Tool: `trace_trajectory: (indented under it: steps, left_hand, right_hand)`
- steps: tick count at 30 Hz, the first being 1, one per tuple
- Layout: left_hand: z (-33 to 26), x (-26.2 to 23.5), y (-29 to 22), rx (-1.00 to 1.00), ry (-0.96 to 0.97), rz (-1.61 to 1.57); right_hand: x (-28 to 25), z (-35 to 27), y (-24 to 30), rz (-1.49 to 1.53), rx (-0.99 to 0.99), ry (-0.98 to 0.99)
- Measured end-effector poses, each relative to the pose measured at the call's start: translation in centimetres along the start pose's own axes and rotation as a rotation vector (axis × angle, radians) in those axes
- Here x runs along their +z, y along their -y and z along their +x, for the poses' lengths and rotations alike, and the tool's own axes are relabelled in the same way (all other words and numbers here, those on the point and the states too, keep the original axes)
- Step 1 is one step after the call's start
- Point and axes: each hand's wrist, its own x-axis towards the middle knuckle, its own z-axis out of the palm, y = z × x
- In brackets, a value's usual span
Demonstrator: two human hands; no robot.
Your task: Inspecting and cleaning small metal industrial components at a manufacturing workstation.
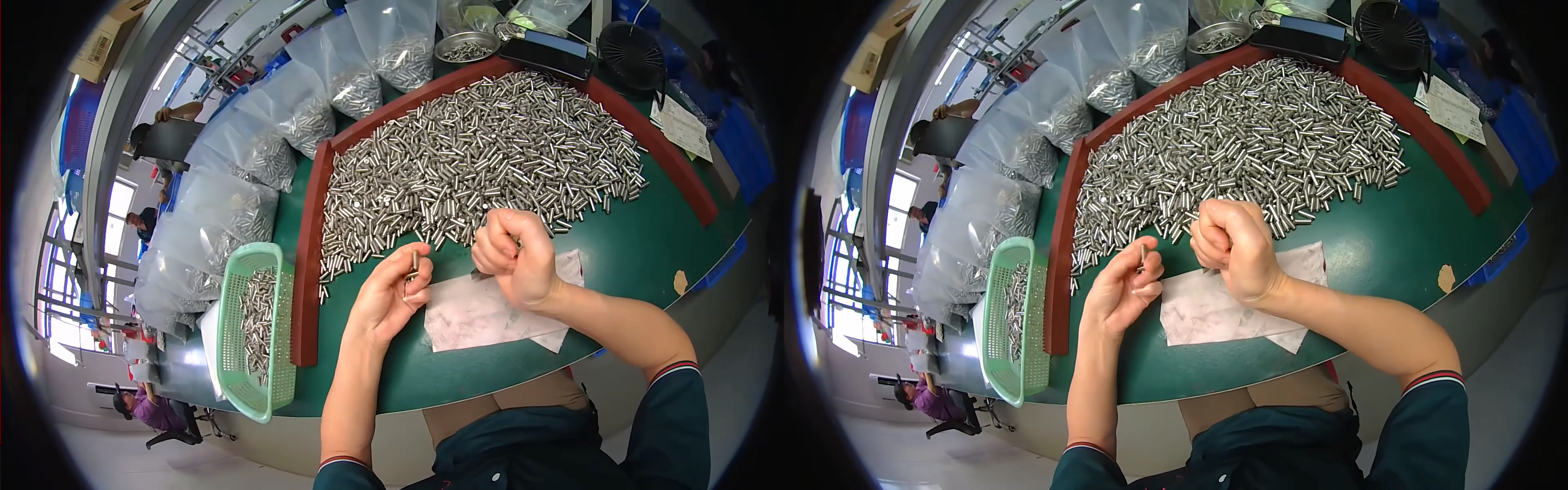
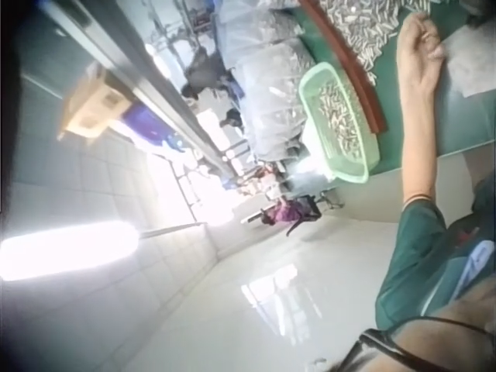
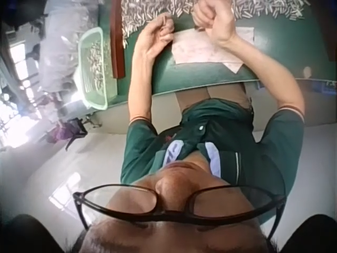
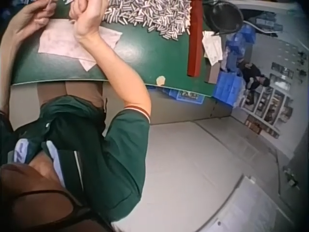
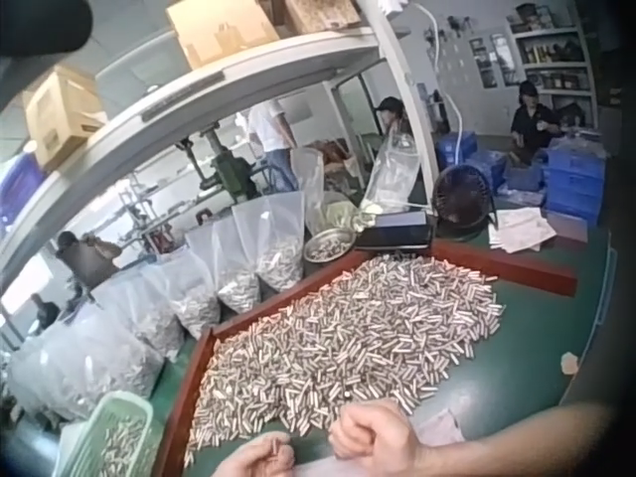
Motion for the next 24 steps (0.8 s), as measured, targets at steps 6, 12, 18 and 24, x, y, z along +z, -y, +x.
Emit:
trace_trajectory:
  steps: [6,12,18,24]
  left_hand:
    - [0.9,-1.1,0.0,0.33,-0.287,0.728]
    - [3.0,0.9,1.7,0.615,-0.529,1.674]
    - [1.6,2.1,1.9,0.55,-0.445,1.574]
    - [2.1,1.0,1.5,0.642,-0.501,1.653]
  right_hand:
    - [-0.2,0.3,0.0,-0.055,0.013,0.028]
    - [-0.1,0.3,0.0,-0.076,0.014,0.013]
    - [-0.5,0.2,0.4,-0.091,-0.023,0.002]
    - [0.2,0.1,0.1,-0.104,-0.004,0.008]
